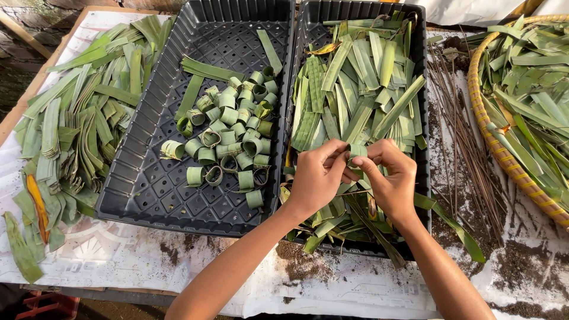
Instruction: Folding and weaving long green leaves into small cylindrical containers and securing them with small pins.
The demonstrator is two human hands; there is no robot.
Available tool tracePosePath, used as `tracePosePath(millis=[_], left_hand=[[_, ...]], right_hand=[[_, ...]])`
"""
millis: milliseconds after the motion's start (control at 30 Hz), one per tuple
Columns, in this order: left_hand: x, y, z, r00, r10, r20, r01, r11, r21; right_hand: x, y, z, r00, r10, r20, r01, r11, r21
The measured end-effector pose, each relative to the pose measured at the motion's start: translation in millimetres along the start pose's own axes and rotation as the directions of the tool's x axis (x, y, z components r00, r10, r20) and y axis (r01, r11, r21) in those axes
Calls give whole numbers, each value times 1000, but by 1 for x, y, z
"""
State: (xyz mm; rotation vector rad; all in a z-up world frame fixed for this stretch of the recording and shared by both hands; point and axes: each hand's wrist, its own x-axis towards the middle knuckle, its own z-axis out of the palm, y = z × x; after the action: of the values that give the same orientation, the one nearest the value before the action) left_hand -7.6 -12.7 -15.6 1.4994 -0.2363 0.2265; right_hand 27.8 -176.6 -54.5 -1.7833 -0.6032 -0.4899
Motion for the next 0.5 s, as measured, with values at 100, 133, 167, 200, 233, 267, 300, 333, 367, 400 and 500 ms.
tracePosePath(millis=[100, 133, 167, 200, 233, 267, 300, 333, 367, 400, 500], left_hand=[[0, -12, -1, 998, 53, 17, -54, 996, 65], [2, -14, -1, 998, 53, 17, -54, 996, 66], [3, -16, -2, 997, 80, 2, -80, 988, 132], [4, -18, -2, 994, 108, -10, -104, 974, 199], [1, -13, -1, 994, 108, -8, -105, 975, 198], [-1, -8, 0, 988, 142, -60, -125, 965, 231], [-3, -2, 3, 978, 178, -112, -144, 954, 263], [-2, -1, 2, 978, 179, -110, -146, 955, 260], [-2, 0, 0, 979, 183, -89, -154, 953, 261], [-2, 1, -2, 980, 187, -68, -163, 951, 262], [-1, -8, 1, 971, 235, 38, -238, 952, 191]], right_hand=[[-2, -4, 3, 996, 88, -13, -86, 989, 124], [0, -5, 4, 996, 89, -14, -86, 988, 125], [0, -6, 6, 994, 103, -27, -98, 982, 160], [0, -6, 7, 992, 118, -41, -108, 975, 196], [-1, -1, 5, 992, 119, -43, -108, 975, 194], [-3, 5, 3, 989, 133, -63, -118, 972, 203], [-4, 10, -1, 986, 146, -82, -126, 969, 211], [-3, 13, -3, 986, 145, -83, -125, 970, 207], [-2, 15, -3, 984, 146, -99, -124, 971, 205], [-1, 17, -4, 982, 148, -114, -122, 971, 204], [-6, 25, -4, 985, 150, -87, -130, 970, 207]])
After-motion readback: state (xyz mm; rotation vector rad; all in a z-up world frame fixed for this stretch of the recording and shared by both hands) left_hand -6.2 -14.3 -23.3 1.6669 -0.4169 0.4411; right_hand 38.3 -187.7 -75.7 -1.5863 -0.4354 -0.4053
